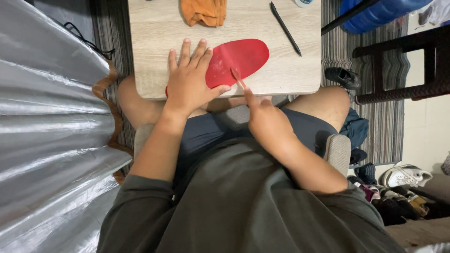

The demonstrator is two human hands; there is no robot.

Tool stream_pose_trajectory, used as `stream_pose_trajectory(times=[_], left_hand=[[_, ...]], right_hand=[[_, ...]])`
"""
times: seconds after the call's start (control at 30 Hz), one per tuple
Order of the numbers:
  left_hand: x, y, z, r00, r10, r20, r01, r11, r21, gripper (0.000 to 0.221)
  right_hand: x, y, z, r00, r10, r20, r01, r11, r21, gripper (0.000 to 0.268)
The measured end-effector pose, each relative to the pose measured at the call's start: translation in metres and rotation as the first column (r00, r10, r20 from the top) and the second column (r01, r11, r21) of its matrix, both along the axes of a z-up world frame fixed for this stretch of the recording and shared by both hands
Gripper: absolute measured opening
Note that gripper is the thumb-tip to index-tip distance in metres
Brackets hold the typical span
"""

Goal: Cleaning a shoe insole using a toothbrush and cleaning spray

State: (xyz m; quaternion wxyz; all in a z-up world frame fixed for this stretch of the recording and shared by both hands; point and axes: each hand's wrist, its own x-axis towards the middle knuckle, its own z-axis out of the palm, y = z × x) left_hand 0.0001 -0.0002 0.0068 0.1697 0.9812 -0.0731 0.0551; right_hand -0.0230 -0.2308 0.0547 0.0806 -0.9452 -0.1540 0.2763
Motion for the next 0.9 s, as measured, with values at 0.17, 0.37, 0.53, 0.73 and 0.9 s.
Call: stream_pose_trajectory(times=[0.17, 0.37, 0.53, 0.73, 0.9], left_hand=[[0.000, 0.000, -0.001, 1.000, -0.001, 0.018, 0.001, 1.000, 0.009, 0.101], [0.000, 0.001, -0.002, 0.999, 0.000, 0.032, 0.000, 1.000, 0.004, 0.099], [0.002, 0.001, 0.005, 1.000, 0.007, -0.027, -0.007, 1.000, -0.017, 0.102], [0.000, 0.000, -0.002, 1.000, 0.001, 0.020, -0.001, 1.000, 0.016, 0.104], [0.000, 0.000, -0.002, 0.998, 0.003, 0.067, -0.003, 1.000, -0.001, 0.096]], right_hand=[[0.048, 0.026, -0.031, 0.986, 0.010, 0.168, -0.038, 0.986, 0.160, 0.075], [0.033, 0.013, -0.011, 0.996, 0.022, 0.082, -0.038, 0.980, 0.196, 0.082], [-0.003, -0.010, 0.004, 0.999, 0.013, 0.043, -0.020, 0.988, 0.155, 0.058], [0.031, 0.022, -0.021, 0.999, 0.022, 0.030, -0.026, 0.990, 0.140, 0.071], [0.046, 0.042, -0.041, 0.983, 0.030, 0.182, -0.066, 0.979, 0.195, 0.093]])
